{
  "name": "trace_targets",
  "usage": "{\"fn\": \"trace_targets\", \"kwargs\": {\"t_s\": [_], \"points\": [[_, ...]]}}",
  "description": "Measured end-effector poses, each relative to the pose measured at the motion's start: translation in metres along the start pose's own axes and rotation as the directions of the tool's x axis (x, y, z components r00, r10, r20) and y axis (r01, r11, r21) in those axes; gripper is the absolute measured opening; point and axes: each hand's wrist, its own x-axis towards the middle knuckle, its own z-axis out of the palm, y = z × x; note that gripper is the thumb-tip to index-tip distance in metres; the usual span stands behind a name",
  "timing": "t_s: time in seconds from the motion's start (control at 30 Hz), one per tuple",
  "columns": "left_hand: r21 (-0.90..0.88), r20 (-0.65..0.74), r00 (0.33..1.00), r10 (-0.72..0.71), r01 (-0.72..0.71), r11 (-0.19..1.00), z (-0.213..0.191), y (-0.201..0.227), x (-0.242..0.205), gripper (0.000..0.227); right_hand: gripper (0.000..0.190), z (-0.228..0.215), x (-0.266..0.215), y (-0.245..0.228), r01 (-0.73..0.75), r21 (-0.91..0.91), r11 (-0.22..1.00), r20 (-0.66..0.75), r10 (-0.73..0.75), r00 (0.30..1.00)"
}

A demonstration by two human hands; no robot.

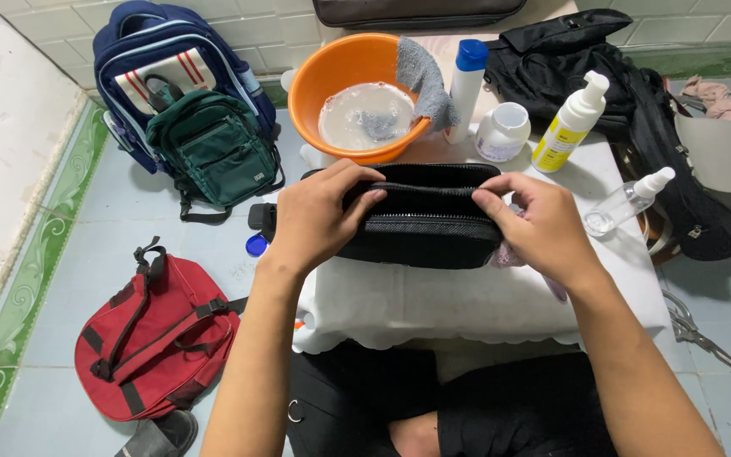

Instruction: Cleaning a black zippered pouch using a toothbrush, a cloth, and soapy water.

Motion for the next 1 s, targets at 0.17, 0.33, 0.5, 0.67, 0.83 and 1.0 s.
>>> {"fn": "trace_targets", "kwargs": {"t_s": [0.17, 0.33, 0.5, 0.67, 0.83, 1.0], "points": [[-0.064, -0.079, 0.997, 0.001, -0.006, 0.998, 0.012, -0.006, -0.008, 0.03, 0.011, 0.008, 0.003, 0.018, 0.199, 0.263, 0.944, -0.069, -0.188, 0.98], [-0.282, -0.107, 0.994, -0.002, -0.028, 0.959, 0.012, 0.002, -0.013, 0.031, 0.034, 0.0, -0.001, -0.003, -0.159, 0.419, 0.894, 0.142, 0.109, 0.984], [-0.205, -0.126, 0.991, 0.036, -0.062, 0.977, 0.015, 0.002, -0.017, 0.017, 0.02, -0.001, -0.003, -0.01, 0.305, 0.085, 0.949, 0.001, -0.306, 0.952], [0.053, -0.205, 0.96, 0.191, -0.184, 0.981, 0.015, 0.011, -0.019, 0.01, 0.014, 0.012, -0.005, 0.005, 0.38, -0.01, 0.925, -0.186, -0.376, 0.908], [0.326, -0.276, 0.886, 0.373, -0.278, 0.904, 0.025, 0.004, -0.019, 0.012, 0.015, 0.015, -0.011, 0.005, 0.423, -0.083, 0.902, -0.262, -0.43, 0.864], [0.415, -0.305, 0.819, 0.486, -0.345, 0.842, 0.026, 0.003, -0.022, 0.02, 0.02, 0.015, -0.013, 0.009, 0.547, -0.211, 0.81, -0.266, -0.587, 0.765]]}}
